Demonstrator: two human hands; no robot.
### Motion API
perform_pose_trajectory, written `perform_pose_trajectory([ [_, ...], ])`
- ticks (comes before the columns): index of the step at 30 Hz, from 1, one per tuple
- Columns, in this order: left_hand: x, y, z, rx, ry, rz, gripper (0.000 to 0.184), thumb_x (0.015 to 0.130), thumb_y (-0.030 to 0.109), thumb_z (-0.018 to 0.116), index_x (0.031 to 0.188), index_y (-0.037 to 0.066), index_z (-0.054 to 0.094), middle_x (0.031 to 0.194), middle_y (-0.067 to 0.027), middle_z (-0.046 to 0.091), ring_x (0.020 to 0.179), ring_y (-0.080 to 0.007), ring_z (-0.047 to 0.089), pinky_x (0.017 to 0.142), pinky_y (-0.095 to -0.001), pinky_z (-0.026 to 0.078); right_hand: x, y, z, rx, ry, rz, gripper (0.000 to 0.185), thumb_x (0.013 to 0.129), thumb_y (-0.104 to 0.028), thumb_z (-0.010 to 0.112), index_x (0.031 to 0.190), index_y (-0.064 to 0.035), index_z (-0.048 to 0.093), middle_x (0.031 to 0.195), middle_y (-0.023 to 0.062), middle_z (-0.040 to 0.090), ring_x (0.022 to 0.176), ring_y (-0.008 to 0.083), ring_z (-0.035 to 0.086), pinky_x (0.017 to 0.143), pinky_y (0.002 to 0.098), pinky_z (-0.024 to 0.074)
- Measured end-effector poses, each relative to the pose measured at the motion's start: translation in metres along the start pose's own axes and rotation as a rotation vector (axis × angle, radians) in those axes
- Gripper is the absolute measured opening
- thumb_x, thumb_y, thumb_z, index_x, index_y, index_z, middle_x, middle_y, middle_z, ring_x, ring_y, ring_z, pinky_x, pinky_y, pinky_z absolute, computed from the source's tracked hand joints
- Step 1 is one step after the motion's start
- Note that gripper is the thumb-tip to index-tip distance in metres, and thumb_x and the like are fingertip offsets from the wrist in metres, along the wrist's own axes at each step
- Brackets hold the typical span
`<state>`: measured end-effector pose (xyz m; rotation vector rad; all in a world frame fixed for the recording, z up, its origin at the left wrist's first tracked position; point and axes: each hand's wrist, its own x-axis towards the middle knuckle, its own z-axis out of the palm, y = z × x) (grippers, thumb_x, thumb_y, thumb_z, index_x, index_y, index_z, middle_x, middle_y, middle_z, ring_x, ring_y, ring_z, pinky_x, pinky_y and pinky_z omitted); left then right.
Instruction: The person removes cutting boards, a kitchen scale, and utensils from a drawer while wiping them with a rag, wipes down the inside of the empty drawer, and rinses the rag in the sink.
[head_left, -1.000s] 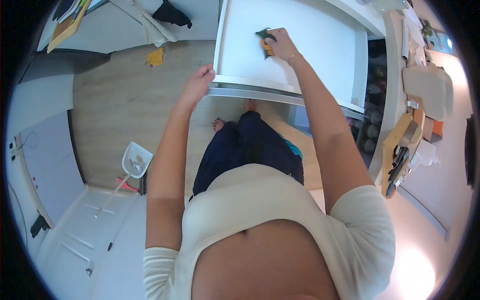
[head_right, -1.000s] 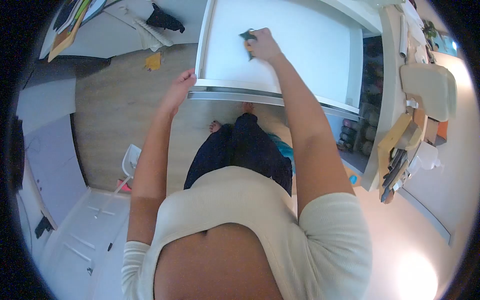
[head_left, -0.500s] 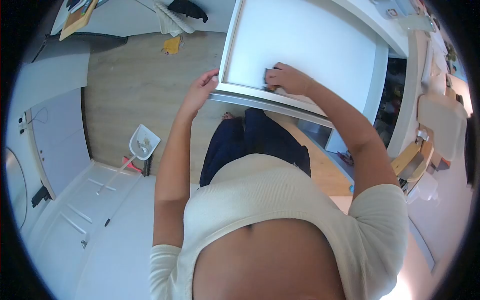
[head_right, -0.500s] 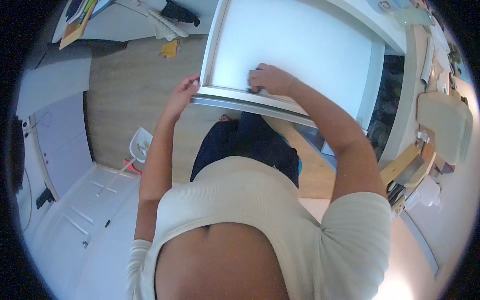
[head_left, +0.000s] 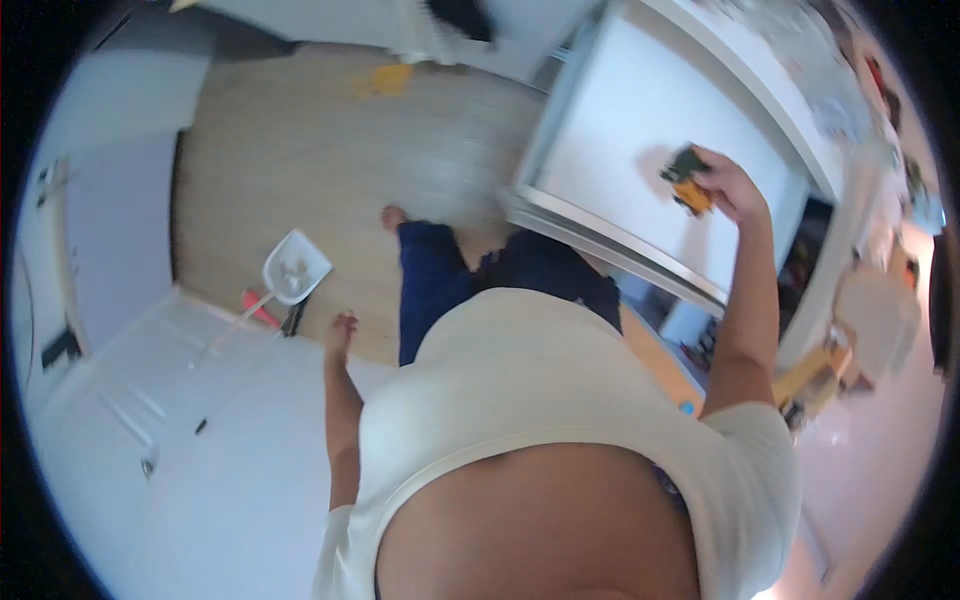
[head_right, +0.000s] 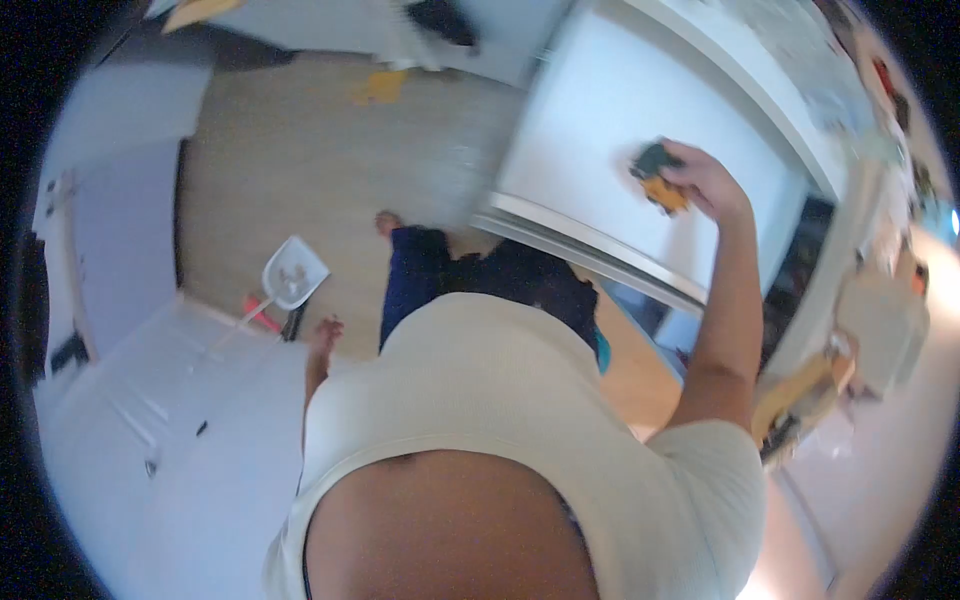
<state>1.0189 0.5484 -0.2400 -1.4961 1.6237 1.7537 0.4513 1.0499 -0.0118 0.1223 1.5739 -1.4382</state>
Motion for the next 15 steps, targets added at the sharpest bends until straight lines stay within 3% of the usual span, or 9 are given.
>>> perform_pose_trajectory([
  [2, -0.024, -0.004, -0.033, 0.248, 0.034, -0.212, 0.037, 0.091, 0.036, 0.048, 0.103, 0.003, 0.059, 0.092, -0.0072, 0.064, 0.085, -0.0159, 0.058, 0.076, -0.0299, 0.046, 0.020, -0.008, 0.064, 0.106, -0.135, -0.040, 0.051, 0.075, -0.003, 0.061, 0.122, 0.0080, 0.045, 0.113, 0.0131, 0.054, 0.102, 0.0227, 0.054, 0.092, 0.0329, 0.0430],
  [4, -0.035, 0.009, -0.063, 0.196, 0.073, -0.227, 0.035, 0.090, 0.034, 0.049, 0.102, 0.003, 0.059, 0.090, -0.0072, 0.064, 0.084, -0.0158, 0.058, 0.074, -0.0291, 0.046, 0.049, -0.021, 0.124, 0.283, -0.467, -0.321, 0.049, 0.074, -0.010, 0.064, 0.117, 0.0061, 0.047, 0.111, 0.0114, 0.053, 0.102, 0.0227, 0.054, 0.094, 0.0339, 0.0426],
  [5, -0.042, 0.011, -0.078, 0.161, 0.077, -0.256, 0.032, 0.090, 0.032, 0.051, 0.102, 0.003, 0.059, 0.088, -0.0073, 0.063, 0.082, -0.0157, 0.058, 0.072, -0.0283, 0.046, 0.061, -0.026, 0.159, 0.330, -0.386, -0.331, 0.052, 0.072, -0.015, 0.066, 0.115, 0.0044, 0.045, 0.108, 0.0100, 0.051, 0.102, 0.0228, 0.055, 0.096, 0.0346, 0.0421],
  [6, -0.036, 0.012, -0.099, 0.146, 0.084, -0.250, 0.032, 0.090, 0.032, 0.051, 0.102, 0.003, 0.059, 0.088, -0.0073, 0.063, 0.082, -0.0157, 0.058, 0.072, -0.0283, 0.046, 0.077, -0.034, 0.191, 0.395, -0.414, -0.337, 0.055, 0.074, -0.012, 0.064, 0.122, 0.0037, 0.041, 0.117, 0.0124, 0.050, 0.105, 0.0244, 0.054, 0.096, 0.0369, 0.0417],
  [8, -0.010, 0.020, -0.151, 0.002, 0.119, -0.100, 0.035, 0.089, 0.033, 0.054, 0.106, 0.002, 0.058, 0.088, -0.0076, 0.063, 0.082, -0.0165, 0.059, 0.072, -0.0280, 0.046, 0.111, -0.053, 0.260, 0.524, -0.491, -0.428, 0.053, 0.080, -0.009, 0.060, 0.127, 0.0011, 0.039, 0.123, 0.0144, 0.049, 0.109, 0.0273, 0.053, 0.097, 0.0389, 0.0416],
  [10, 0.014, 0.089, -0.191, 0.072, 0.151, -0.015, 0.037, 0.092, 0.031, 0.051, 0.113, 0.002, 0.056, 0.101, -0.0097, 0.063, 0.094, -0.0161, 0.057, 0.078, -0.0291, 0.045, 0.136, -0.076, 0.326, 0.666, -0.453, -0.496, 0.056, 0.081, -0.017, 0.060, 0.128, 0.0044, 0.038, 0.124, 0.0173, 0.050, 0.112, 0.0325, 0.052, 0.098, 0.0434, 0.0405],
  [11, 0.017, 0.139, -0.198, 0.102, 0.216, 0.056, 0.036, 0.093, 0.030, 0.049, 0.114, 0.001, 0.055, 0.105, -0.0105, 0.062, 0.098, -0.0163, 0.057, 0.081, -0.0296, 0.045, 0.153, -0.089, 0.352, 0.761, -0.669, -0.492, 0.050, 0.087, -0.020, 0.052, 0.130, 0.0009, 0.038, 0.125, 0.0179, 0.050, 0.115, 0.0365, 0.049, 0.098, 0.0472, 0.0397],
  [15, 0.049, 0.336, -0.207, 0.117, 0.214, 0.559, 0.038, 0.094, 0.030, 0.048, 0.117, 0.001, 0.055, 0.111, -0.0099, 0.060, 0.104, -0.0179, 0.055, 0.092, -0.0289, 0.040, 0.190, -0.146, 0.435, 0.907, -0.657, -0.558, 0.044, 0.090, -0.023, 0.049, 0.129, -0.0027, 0.041, 0.123, 0.0173, 0.052, 0.115, 0.0378, 0.048, 0.098, 0.0493, 0.0384],
])
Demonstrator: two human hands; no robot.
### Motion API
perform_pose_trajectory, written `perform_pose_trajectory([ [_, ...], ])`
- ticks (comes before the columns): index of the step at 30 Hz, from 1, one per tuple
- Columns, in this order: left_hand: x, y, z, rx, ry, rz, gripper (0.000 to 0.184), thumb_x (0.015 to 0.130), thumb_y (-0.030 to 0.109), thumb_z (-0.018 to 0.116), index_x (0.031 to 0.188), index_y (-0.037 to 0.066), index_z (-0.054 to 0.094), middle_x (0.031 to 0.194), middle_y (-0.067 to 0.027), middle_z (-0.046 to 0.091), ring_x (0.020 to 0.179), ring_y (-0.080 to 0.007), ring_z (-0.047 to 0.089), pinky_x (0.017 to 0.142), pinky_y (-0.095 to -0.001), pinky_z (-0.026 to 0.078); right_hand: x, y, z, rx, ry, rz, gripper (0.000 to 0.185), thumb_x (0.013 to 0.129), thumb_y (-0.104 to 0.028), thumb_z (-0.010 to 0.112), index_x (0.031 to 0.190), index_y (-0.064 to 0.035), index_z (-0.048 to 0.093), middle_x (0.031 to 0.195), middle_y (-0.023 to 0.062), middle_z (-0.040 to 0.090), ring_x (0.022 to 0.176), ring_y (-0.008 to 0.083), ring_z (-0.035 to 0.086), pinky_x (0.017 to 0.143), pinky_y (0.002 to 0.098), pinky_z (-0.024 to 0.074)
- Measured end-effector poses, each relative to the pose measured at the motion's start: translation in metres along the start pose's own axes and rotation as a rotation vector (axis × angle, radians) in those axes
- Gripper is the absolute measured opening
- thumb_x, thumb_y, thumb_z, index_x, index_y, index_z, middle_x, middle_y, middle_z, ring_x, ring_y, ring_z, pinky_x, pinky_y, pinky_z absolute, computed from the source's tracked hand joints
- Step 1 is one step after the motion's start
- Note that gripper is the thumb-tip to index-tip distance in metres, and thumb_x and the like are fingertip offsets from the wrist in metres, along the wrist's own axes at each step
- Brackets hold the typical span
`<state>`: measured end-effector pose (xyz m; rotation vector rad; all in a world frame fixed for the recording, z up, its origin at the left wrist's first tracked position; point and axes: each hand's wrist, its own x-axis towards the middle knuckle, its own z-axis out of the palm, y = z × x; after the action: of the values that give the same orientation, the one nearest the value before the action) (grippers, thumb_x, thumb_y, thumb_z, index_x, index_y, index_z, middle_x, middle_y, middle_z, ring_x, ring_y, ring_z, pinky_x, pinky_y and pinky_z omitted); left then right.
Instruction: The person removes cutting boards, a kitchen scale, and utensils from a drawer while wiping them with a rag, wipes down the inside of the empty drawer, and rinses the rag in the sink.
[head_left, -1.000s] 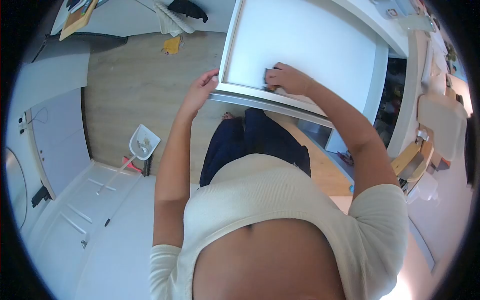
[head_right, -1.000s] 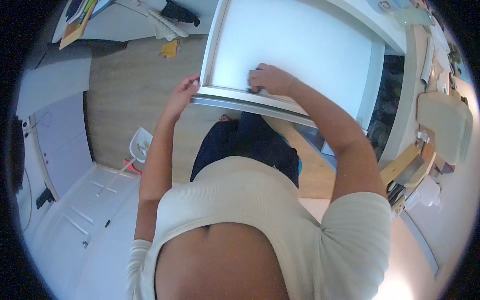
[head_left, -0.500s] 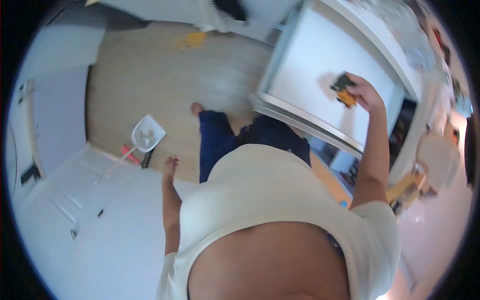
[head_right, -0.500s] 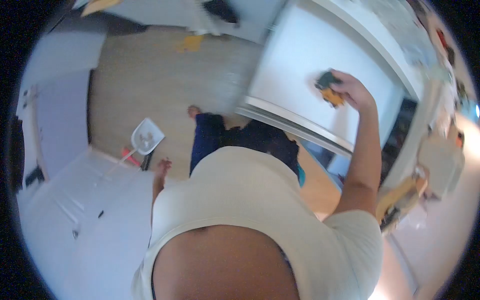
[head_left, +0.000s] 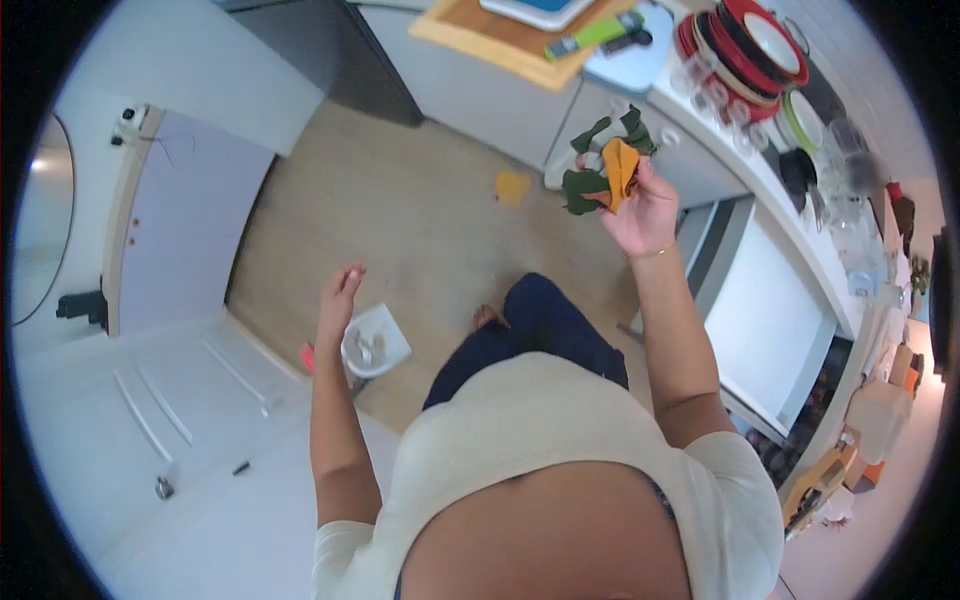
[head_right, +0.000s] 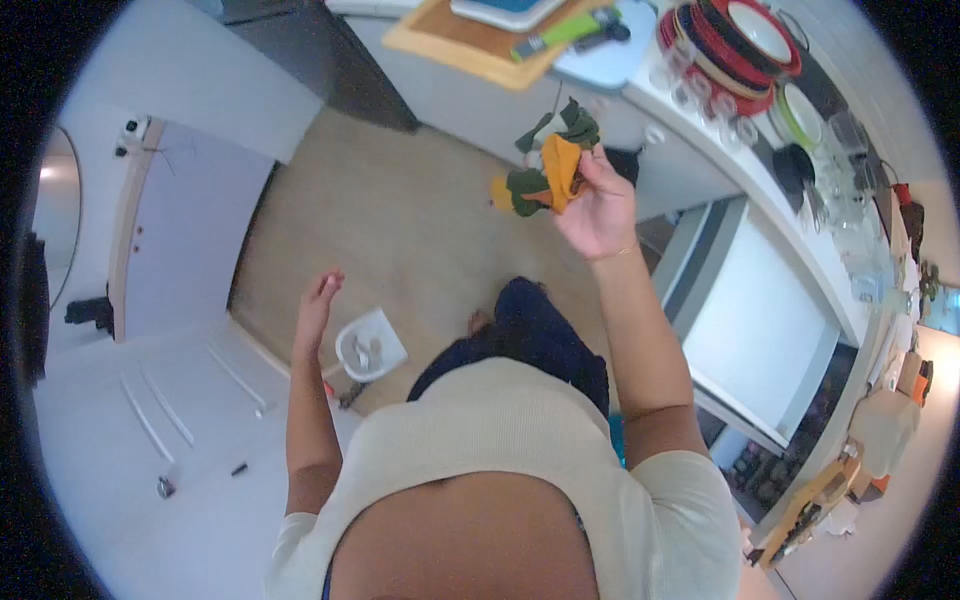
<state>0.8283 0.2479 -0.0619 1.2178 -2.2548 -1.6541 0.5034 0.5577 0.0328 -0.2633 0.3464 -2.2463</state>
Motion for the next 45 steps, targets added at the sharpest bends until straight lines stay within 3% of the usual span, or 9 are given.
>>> perform_pose_trajectory([
  [8, 0.152, 0.271, 0.038, -0.089, -0.238, 0.532, 0.027, 0.091, 0.018, 0.053, 0.113, 0.003, 0.059, 0.108, -0.0063, 0.062, 0.102, -0.0136, 0.054, 0.091, -0.0270, 0.040, 0.171, -0.011, 0.050, -0.021, -0.055, -0.052, 0.034, 0.095, -0.021, 0.040, 0.126, -0.0079, 0.043, 0.121, 0.0116, 0.054, 0.111, 0.0300, 0.052, 0.095, 0.0443, 0.0411],
  [21, 0.322, 0.436, 0.073, -0.063, -0.318, 0.856, 0.025, 0.082, 0.017, 0.068, 0.100, 0.001, 0.058, 0.091, -0.0030, 0.060, 0.085, -0.0087, 0.056, 0.079, -0.0242, 0.044, 0.380, -0.057, 0.073, -0.192, 0.029, -0.188, 0.027, 0.094, -0.019, 0.044, 0.118, -0.0076, 0.047, 0.113, 0.0064, 0.056, 0.105, 0.0206, 0.054, 0.094, 0.0397, 0.0434],
  [25, 0.409, 0.472, 0.094, -0.098, -0.289, 0.873, 0.028, 0.081, 0.019, 0.069, 0.096, -0.001, 0.054, 0.082, -0.0012, 0.055, 0.074, -0.0073, 0.050, 0.069, -0.0218, 0.042, 0.447, -0.065, 0.057, -0.328, 0.116, -0.205, 0.024, 0.094, -0.019, 0.046, 0.115, -0.0077, 0.047, 0.111, 0.0055, 0.056, 0.101, 0.0171, 0.054, 0.088, 0.0343, 0.0442],
  [28, 0.488, 0.498, 0.106, -0.260, -0.479, 0.603, 0.025, 0.083, 0.019, 0.066, 0.095, 0.000, 0.056, 0.080, 0.0002, 0.055, 0.073, -0.0072, 0.049, 0.068, -0.0208, 0.040, 0.508, -0.073, 0.031, -0.414, 0.340, -0.229, 0.024, 0.093, -0.023, 0.049, 0.113, -0.0090, 0.046, 0.110, 0.0050, 0.055, 0.100, 0.0160, 0.053, 0.087, 0.0364, 0.0425],
  [31, 0.570, 0.516, 0.121, -0.221, -0.503, 0.592, 0.023, 0.085, 0.020, 0.065, 0.094, 0.002, 0.057, 0.079, 0.0009, 0.055, 0.075, -0.0074, 0.050, 0.070, -0.0204, 0.040, 0.567, -0.090, 0.004, -0.654, 0.650, -0.161, 0.034, 0.091, -0.031, 0.053, 0.116, -0.0090, 0.045, 0.111, 0.0056, 0.055, 0.103, 0.0171, 0.052, 0.089, 0.0392, 0.0399],
  [33, 0.626, 0.525, 0.135, -0.263, -0.587, 0.555, 0.023, 0.087, 0.024, 0.062, 0.093, 0.003, 0.056, 0.082, 0.0003, 0.056, 0.076, -0.0083, 0.051, 0.071, -0.0215, 0.040, 0.614, -0.109, -0.033, -1.071, 1.042, -0.154, 0.032, 0.090, -0.032, 0.054, 0.110, -0.0074, 0.050, 0.099, 0.0053, 0.056, 0.093, 0.0181, 0.053, 0.082, 0.0383, 0.0417],
  [36, 0.686, 0.530, 0.157, -0.273, -0.623, 0.388, 0.024, 0.088, 0.025, 0.059, 0.094, 0.002, 0.054, 0.086, -0.0050, 0.058, 0.077, -0.0124, 0.052, 0.069, -0.0258, 0.043, 0.661, -0.149, -0.078, -1.212, 1.056, -0.143, 0.028, 0.090, -0.029, 0.054, 0.102, -0.0035, 0.055, 0.086, 0.0056, 0.055, 0.078, 0.0173, 0.052, 0.070, 0.0355, 0.0434],
  [40, 0.736, 0.529, 0.184, -0.257, -0.644, 0.297, 0.024, 0.090, 0.026, 0.055, 0.097, 0.003, 0.052, 0.088, -0.0070, 0.057, 0.080, -0.0145, 0.051, 0.072, -0.0287, 0.043, 0.703, -0.174, -0.107, -0.889, 1.074, -0.332, 0.026, 0.091, -0.021, 0.052, 0.096, 0.0033, 0.056, 0.079, 0.0075, 0.054, 0.063, 0.0157, 0.051, 0.056, 0.0293, 0.0446],
  [45, 0.754, 0.525, 0.208, -0.186, -0.737, 0.221, 0.031, 0.093, 0.034, 0.048, 0.110, 0.008, 0.048, 0.106, -0.0041, 0.052, 0.103, -0.0167, 0.044, 0.084, -0.0421, 0.037, 0.725, -0.179, -0.107, -0.745, 1.142, -0.427, 0.018, 0.093, -0.012, 0.047, 0.099, 0.0032, 0.053, 0.084, 0.0092, 0.057, 0.068, 0.0152, 0.056, 0.059, 0.0264, 0.0496],
])
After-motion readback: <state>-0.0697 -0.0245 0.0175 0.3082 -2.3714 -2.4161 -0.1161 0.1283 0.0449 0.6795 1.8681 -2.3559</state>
